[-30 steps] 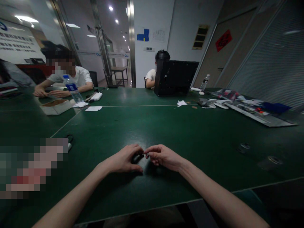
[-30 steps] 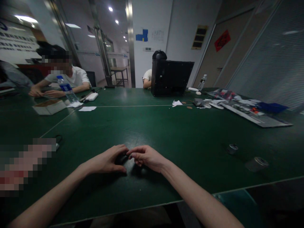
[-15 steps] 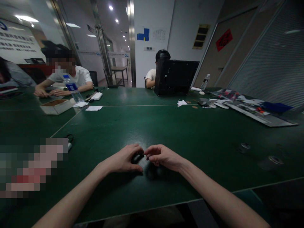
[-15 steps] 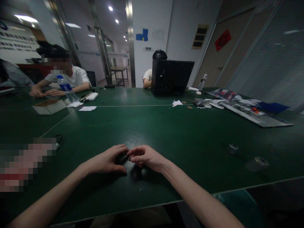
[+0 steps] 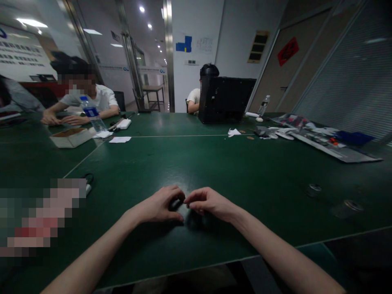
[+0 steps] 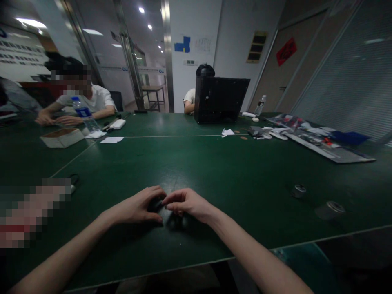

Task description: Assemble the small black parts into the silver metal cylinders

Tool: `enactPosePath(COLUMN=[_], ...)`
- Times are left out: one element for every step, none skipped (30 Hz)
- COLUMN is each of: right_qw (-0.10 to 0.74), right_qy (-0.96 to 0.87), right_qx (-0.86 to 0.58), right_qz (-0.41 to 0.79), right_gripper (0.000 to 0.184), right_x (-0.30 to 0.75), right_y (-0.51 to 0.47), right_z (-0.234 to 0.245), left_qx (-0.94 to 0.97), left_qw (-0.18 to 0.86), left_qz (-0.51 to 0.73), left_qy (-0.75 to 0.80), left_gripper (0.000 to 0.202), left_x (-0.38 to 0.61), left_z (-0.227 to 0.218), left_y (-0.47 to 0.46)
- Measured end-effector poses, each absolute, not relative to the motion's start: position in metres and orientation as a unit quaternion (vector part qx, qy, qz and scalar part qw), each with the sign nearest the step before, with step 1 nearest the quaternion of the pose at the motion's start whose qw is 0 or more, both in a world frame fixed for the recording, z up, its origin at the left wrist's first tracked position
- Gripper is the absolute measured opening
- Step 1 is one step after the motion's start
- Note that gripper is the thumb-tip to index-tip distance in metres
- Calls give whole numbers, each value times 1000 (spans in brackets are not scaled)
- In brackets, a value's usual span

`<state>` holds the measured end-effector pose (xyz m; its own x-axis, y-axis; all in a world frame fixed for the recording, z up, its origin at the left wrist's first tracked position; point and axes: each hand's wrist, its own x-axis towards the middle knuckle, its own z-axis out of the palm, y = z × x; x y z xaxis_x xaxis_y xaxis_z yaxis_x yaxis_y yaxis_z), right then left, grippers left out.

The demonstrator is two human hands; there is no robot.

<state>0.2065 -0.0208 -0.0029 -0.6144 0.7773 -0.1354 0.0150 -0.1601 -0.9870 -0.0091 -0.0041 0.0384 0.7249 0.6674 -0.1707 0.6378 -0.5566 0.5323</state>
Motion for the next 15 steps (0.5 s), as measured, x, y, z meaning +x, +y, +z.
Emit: enactPosePath(right_qw=[270, 265, 265, 271, 285, 302, 321, 340, 358, 378, 391, 403, 412, 410, 405], right_qy=[-627, -671, -713, -746, -767, -776, -775, -764, -746, -720, -686, -646, -596, -539, -489], right_qx=[-353, -368, -379, -387, -397, -412, -436, -469, -509, -554, -602, -646, -689, -731, -760], right_qz=[640, 587, 528, 469, 416, 369, 327, 283, 234, 178, 118, 50, -20, -85, -135], right_gripper=[21, 18, 15, 13, 12, 12, 14, 17, 19, 21, 23, 25, 28, 31, 33], right_x=[206, 206, 206, 208, 212, 218, 228, 243, 261, 284, 311, 341, 374, 406, 439], right_y=[-25, -31, -38, -46, -54, -62, -68, -74, -79, -83, -87, -91, -95, -101, -107], right_z=[-1, 1, 3, 4, 5, 5, 4, 3, 2, 0, -2, -4, -6, -8, -11], left_qx=[882, 883, 883, 882, 882, 880, 878, 876, 873, 871, 869, 869, 869, 869, 869], left_qw=[292, 293, 293, 293, 294, 295, 298, 299, 301, 301, 301, 301, 302, 302, 304], left_qz=[28, 32, 35, 37, 38, 37, 35, 32, 28, 25, 24, 25, 25, 25, 24], left_qy=[368, 366, 366, 366, 367, 369, 372, 377, 383, 387, 391, 391, 390, 390, 390], left_gripper=[47, 47, 47, 47, 48, 48, 48, 49, 48, 48, 48, 48, 49, 49, 50], left_x=[-9, -9, -9, -10, -10, -10, -10, -9, -9, -8, -8, -7, -7, -6, -6], left_z=[38, 37, 36, 35, 35, 34, 35, 35, 36, 36, 37, 38, 38, 39, 39], left_y=[-4, -4, -4, -3, -3, -3, -3, -3, -4, -4, -4, -5, -5, -5, -5])
